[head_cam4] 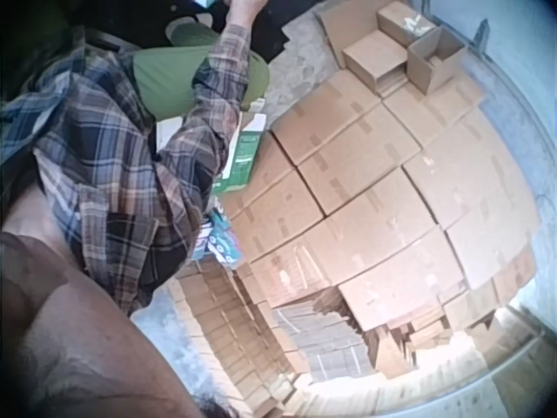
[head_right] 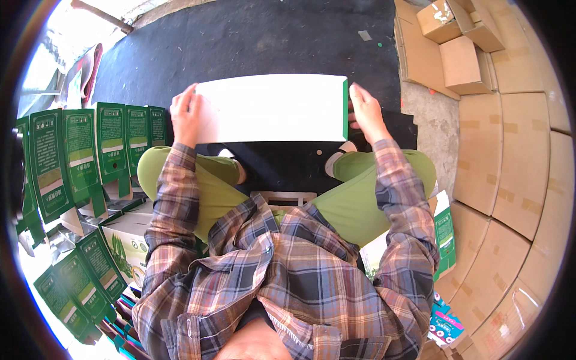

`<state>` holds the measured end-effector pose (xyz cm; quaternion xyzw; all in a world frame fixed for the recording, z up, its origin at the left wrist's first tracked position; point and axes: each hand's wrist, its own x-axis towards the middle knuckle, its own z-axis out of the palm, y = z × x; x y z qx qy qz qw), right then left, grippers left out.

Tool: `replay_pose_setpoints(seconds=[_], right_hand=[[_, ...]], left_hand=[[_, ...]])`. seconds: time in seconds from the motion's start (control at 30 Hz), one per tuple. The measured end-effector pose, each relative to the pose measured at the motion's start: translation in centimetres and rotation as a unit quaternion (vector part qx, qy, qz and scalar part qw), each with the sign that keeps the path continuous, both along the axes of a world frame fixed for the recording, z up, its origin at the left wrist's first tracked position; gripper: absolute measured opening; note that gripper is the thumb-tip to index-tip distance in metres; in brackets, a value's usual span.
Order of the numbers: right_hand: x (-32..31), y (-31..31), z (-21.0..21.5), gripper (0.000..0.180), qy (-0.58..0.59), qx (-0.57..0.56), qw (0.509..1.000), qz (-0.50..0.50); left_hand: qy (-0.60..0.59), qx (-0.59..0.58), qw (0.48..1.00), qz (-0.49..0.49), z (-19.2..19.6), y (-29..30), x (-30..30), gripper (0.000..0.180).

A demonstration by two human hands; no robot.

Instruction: Folding and stacking cardboard product boxes for green radishes.

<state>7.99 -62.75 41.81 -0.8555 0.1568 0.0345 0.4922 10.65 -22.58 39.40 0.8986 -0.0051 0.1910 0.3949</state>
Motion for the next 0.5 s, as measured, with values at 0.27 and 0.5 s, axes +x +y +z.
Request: replay_pose_setpoints(seconds=[0.27, 0.5], right_hand=[[0.2, -0.2, -1.3, 0.062, 0.299, 0.161, 0.941, -0.015], [-0.3, -0.6, 0.3, 0.063, 0.168, 0.268, 0.947, -0.052]], left_hand=[[0.423, -0.506, 0.749, 0.061, -2.1, 1.3, 2.6, 0.057], [0.297, -0.526, 0.793, -0.084, -0.2, 3.7, 1.2, 0.031]])
